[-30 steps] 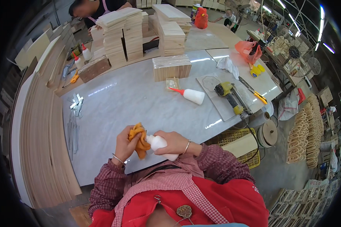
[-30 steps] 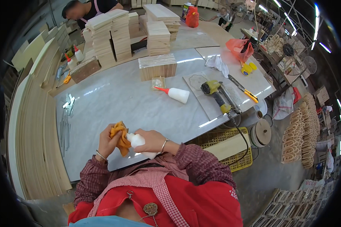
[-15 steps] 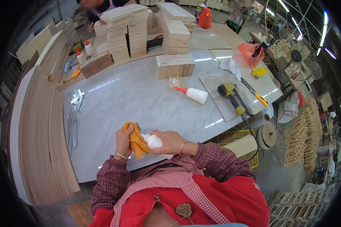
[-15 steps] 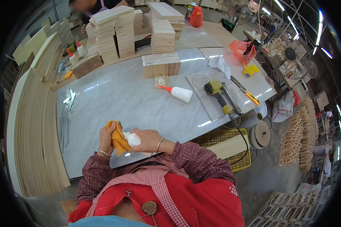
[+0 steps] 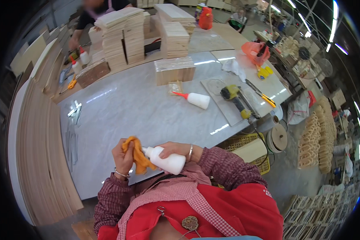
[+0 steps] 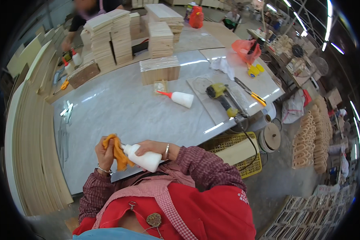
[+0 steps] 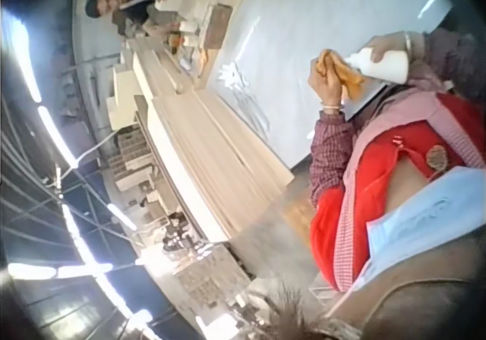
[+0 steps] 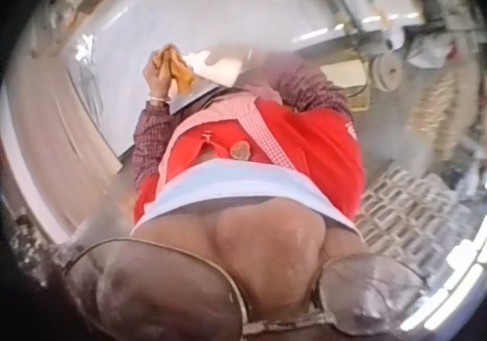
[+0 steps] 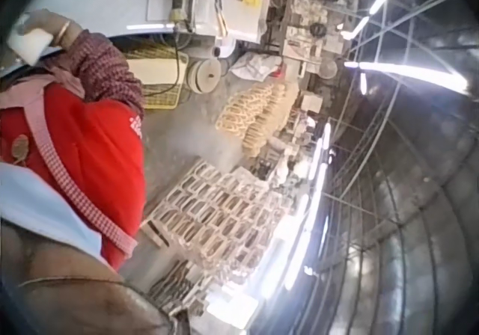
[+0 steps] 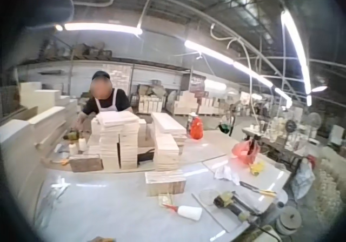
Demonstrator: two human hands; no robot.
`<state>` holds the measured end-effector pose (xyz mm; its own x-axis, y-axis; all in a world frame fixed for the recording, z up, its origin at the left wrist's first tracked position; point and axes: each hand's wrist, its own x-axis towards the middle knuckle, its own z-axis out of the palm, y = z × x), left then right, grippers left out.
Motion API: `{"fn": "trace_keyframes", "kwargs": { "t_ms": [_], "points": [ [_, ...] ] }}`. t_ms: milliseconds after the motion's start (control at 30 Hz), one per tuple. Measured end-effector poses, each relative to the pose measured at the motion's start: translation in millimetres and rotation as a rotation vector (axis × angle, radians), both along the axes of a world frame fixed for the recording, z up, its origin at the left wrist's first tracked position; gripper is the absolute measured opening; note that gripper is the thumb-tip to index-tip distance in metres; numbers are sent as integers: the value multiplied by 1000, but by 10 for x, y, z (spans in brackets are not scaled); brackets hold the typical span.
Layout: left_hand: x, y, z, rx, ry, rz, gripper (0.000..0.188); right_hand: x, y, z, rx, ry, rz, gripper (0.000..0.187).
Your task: Applying wood glue to multiple planks and wiping them down in a manufacturing setting.
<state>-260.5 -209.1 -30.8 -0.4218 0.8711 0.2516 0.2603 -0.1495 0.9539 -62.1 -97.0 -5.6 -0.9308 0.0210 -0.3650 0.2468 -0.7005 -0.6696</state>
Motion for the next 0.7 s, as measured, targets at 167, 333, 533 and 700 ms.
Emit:
{"fn": "trace_keyframes", "kwargs": {
  "t_ms": [167,333,533,700],
  "points": [
    [145,133,176,-119,-579,60,14,-64,17,-14,269,-75,15,43],
    [165,102,259,-222,-749,3,14,-37,67,-111,792,-100,70,43],
    [55,-22,33,-33,-49,-77,19,-14,90,-115,655,-97,75,42],
    [11,-28,-118,-46,-77,12,19,-66,68,-125,699,-74,88,40]
  ]
}}
